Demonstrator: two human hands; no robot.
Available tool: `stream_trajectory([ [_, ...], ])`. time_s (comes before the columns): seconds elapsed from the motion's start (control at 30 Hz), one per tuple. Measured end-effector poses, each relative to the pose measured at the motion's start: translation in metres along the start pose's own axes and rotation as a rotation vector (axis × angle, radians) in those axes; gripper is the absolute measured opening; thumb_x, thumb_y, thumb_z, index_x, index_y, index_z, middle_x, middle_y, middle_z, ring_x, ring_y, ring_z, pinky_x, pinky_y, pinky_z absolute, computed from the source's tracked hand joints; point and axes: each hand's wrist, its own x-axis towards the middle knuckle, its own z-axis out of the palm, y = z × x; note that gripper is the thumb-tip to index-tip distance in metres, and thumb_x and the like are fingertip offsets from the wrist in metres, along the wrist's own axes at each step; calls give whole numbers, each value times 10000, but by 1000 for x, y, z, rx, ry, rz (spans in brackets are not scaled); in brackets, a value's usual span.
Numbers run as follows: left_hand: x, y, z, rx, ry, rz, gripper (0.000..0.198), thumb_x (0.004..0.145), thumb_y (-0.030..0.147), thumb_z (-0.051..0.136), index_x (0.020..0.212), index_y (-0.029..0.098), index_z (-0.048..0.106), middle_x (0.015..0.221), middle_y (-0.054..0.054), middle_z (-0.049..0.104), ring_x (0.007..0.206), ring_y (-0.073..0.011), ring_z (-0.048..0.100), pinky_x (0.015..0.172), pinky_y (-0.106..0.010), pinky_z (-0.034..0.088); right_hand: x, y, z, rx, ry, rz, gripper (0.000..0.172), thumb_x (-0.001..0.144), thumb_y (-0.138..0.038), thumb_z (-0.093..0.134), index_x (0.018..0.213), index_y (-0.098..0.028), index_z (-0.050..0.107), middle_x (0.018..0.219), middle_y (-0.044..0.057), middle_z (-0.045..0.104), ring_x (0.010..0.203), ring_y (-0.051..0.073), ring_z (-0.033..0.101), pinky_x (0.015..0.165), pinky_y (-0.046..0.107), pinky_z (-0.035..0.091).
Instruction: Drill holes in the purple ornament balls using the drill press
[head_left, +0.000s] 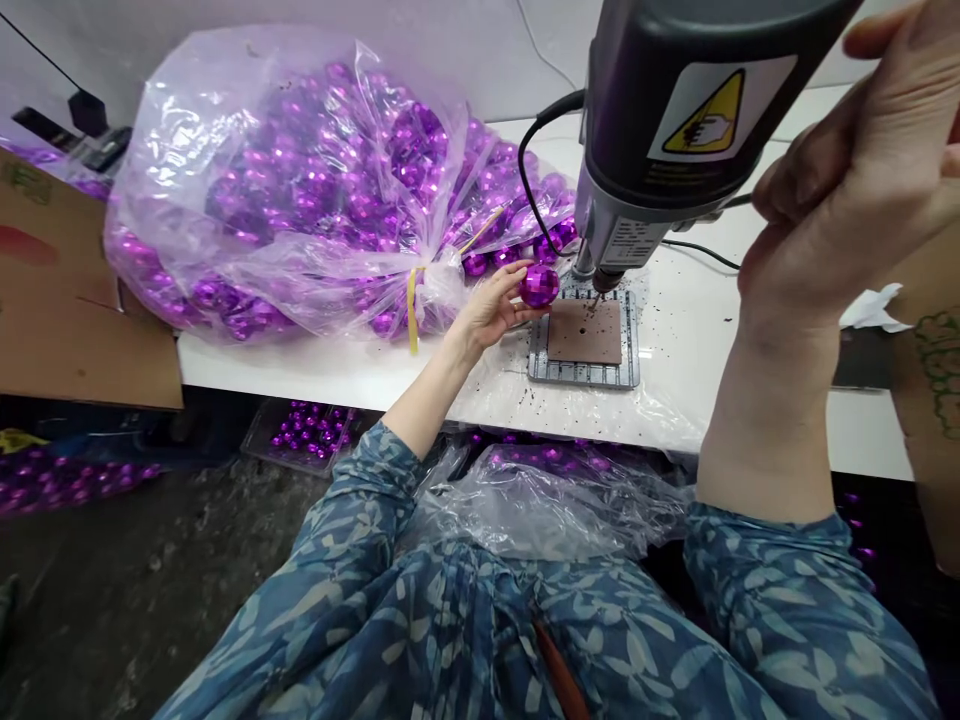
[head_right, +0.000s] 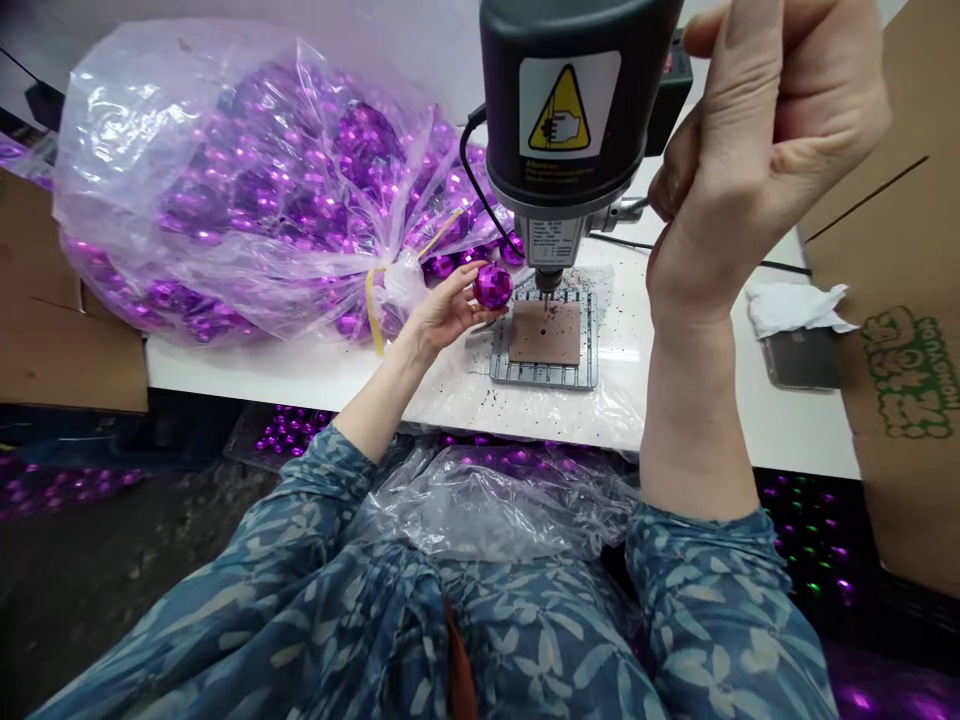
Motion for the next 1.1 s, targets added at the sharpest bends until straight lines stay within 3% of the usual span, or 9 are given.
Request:
stream_trajectory([
  [0.1, -4, -8, 13, -98, -45, -46, 369, 975, 506, 828, 1237, 270, 721, 1308, -99, 777, 1238, -290, 765, 1024, -515, 675, 0, 7, 2, 101, 44, -78, 604, 721, -741, 677, 771, -142, 613, 618, -66, 457, 404, -5, 302, 451, 270, 80],
  [0.23, -3, -23, 20, 37, -69, 18, 549, 887, 427, 915, 1352, 280, 665, 1311, -91, 776, 1208, -282, 766, 1013, -494, 660, -1, 8, 2, 160, 22, -95, 550, 746, -685, 725, 788, -148, 614, 548, -94, 322, 385, 15, 328, 436, 267, 81],
  [0.33, 0, -32, 21, 147, -56, 116, 658, 858, 473, 932, 1382, 245, 607, 1310, -110, 771, 1204, -269, 756, 1039, -485, 644, -1, 4, 0, 165, -20, -103, 496, 760, -647, 732, 787, -165, 622, 511, -97, 220, 384, 38, 360, 418, 262, 113],
  [0.47, 3, -35, 21, 287, -146, 249, 646, 881, 601, 890, 1349, 234, 637, 1390, -129, 740, 1258, -278, 735, 1098, -477, 616, -2, -3, 1, 159, -41, -104, 484, 737, -648, 710, 756, -176, 603, 500, -97, 204, 374, 22, 357, 404, 246, 106],
  [0.57, 5, -39, 19, 378, -218, 327, 728, 881, 602, 890, 1457, 253, 612, 1444, -139, 717, 1254, -287, 739, 1101, -478, 608, -3, -7, 2, 158, -52, -108, 463, 752, -617, 711, 745, -168, 599, 497, -96, 230, 383, 0, 365, 414, 222, 111],
  [0.77, 11, -51, 19, 493, -236, 336, 756, 812, 563, 954, 1405, 192, 665, 1332, -152, 778, 1091, -272, 766, 979, -449, 635, -3, -10, 0, 122, -84, -107, 429, 779, -599, 676, 741, -180, 592, 504, -97, 266, 386, -28, 355, 407, 187, 147],
  [0.93, 15, -54, 25, 553, -256, 377, 671, 861, 460, 928, 1436, 198, 702, 1426, -158, 757, 1183, -303, 756, 1018, -460, 623, -3, -10, -1, 133, -80, -109, 430, 771, -600, 684, 749, -180, 595, 515, -96, 256, 393, -24, 369, 409, 186, 184],
  [1.1, 12, -58, 39, 687, -189, 477, 637, 829, 390, 963, 1386, 207, 714, 1333, -138, 751, 1249, -343, 708, 1064, -520, 609, -5, -9, -2, 131, -83, -96, 446, 753, -623, 703, 752, -187, 610, 516, -93, 270, 395, -20, 379, 415, 205, 186],
])
